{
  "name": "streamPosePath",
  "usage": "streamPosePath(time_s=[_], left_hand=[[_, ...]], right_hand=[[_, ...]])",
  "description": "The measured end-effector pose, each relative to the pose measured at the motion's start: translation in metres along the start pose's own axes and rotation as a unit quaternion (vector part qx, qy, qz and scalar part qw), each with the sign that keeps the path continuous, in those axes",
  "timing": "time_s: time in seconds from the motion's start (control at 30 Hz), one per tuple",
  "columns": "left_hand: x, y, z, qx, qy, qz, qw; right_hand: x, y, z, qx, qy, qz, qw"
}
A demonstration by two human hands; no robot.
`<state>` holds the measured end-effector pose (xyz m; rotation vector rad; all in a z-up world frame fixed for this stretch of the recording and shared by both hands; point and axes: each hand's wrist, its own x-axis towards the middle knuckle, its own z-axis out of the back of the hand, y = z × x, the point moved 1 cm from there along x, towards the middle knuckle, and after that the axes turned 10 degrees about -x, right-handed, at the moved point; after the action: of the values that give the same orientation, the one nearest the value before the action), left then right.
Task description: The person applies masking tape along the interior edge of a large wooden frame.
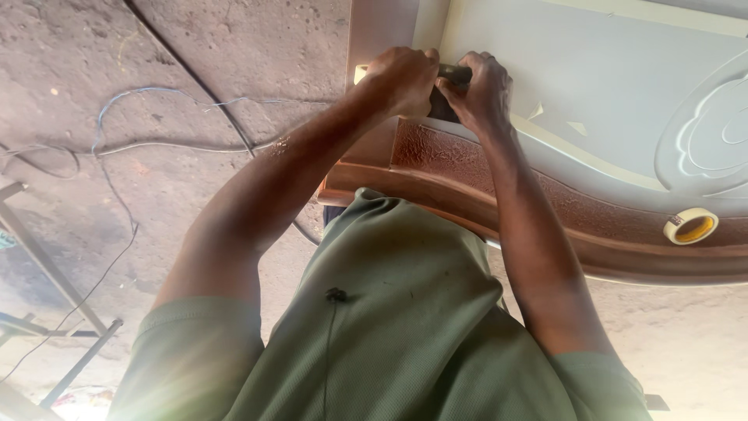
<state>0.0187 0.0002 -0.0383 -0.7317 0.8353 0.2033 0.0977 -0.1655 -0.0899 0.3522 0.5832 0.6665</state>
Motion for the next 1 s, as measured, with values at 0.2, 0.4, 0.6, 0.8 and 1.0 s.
streamPosePath(time_s=[0.2,0.4,0.6,0.8,1.0], left_hand=[[0.003,0.002,0.000,0.018,0.011,-0.003,1.000],[0.019,0.006,-0.032,0.121,-0.026,-0.045,0.991],[0.003,-0.002,-0.034,0.116,-0.087,-0.088,0.985],[-0.094,-0.069,-0.120,-0.108,0.045,-0.297,0.948],[-0.165,0.020,-0.097,-0.208,-0.041,-0.098,0.972]], right_hand=[[0.002,-0.006,-0.009,-0.029,-0.035,0.030,0.999],[0.003,-0.018,-0.024,-0.070,-0.093,0.070,0.991],[-0.002,-0.012,-0.020,-0.098,-0.088,0.053,0.990],[0.003,-0.013,-0.018,-0.047,-0.027,-0.053,0.997],[-0.014,-0.041,0.014,-0.078,-0.102,-0.122,0.984]])
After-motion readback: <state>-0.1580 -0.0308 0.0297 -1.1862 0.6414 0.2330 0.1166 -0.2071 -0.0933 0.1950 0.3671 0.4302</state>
